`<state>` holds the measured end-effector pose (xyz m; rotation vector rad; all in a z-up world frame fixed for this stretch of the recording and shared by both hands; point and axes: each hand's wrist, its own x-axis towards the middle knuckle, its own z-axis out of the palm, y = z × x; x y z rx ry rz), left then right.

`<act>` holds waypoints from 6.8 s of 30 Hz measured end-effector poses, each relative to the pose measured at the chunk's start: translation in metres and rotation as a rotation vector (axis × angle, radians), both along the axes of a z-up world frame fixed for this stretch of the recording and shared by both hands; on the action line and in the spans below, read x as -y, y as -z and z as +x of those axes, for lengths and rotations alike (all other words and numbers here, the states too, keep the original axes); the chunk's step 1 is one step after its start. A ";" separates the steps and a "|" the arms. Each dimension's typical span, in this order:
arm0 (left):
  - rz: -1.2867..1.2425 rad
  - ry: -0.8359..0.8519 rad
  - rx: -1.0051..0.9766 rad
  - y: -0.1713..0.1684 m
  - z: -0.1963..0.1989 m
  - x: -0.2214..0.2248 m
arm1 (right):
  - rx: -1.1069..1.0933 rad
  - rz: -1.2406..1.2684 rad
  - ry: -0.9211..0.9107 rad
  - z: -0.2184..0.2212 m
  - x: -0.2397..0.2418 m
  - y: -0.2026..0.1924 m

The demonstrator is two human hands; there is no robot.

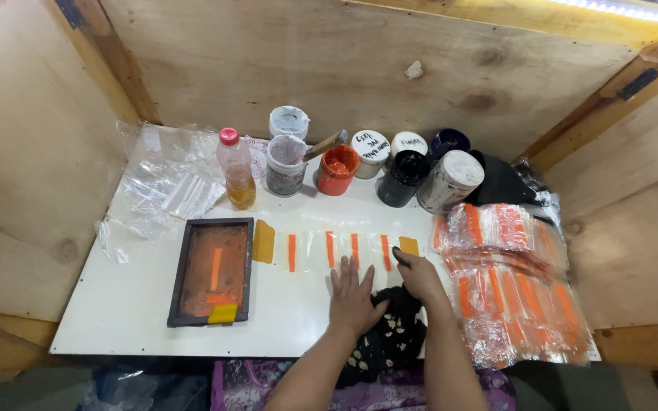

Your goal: Arranging and inspecting small orange strips on a workbench, likely checking for ink dryness or color quality in a screen printing context.

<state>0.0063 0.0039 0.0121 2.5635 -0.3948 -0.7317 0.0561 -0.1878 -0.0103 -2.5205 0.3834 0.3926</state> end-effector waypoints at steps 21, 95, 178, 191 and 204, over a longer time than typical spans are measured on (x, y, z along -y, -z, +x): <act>0.005 0.094 -0.013 0.005 0.012 0.049 | -0.171 -0.190 0.034 -0.021 0.014 -0.019; 0.058 0.294 0.121 0.019 -0.025 0.027 | -0.214 -0.343 -0.102 -0.026 -0.002 -0.001; -0.073 0.035 0.742 0.098 -0.031 -0.058 | -0.199 -0.063 -0.091 -0.044 -0.075 -0.045; 0.104 0.004 0.223 0.053 -0.034 -0.011 | -0.231 -0.063 -0.011 -0.055 -0.061 -0.044; 0.041 0.035 -0.027 0.014 -0.022 -0.012 | -0.261 -0.143 -0.234 -0.033 -0.091 -0.014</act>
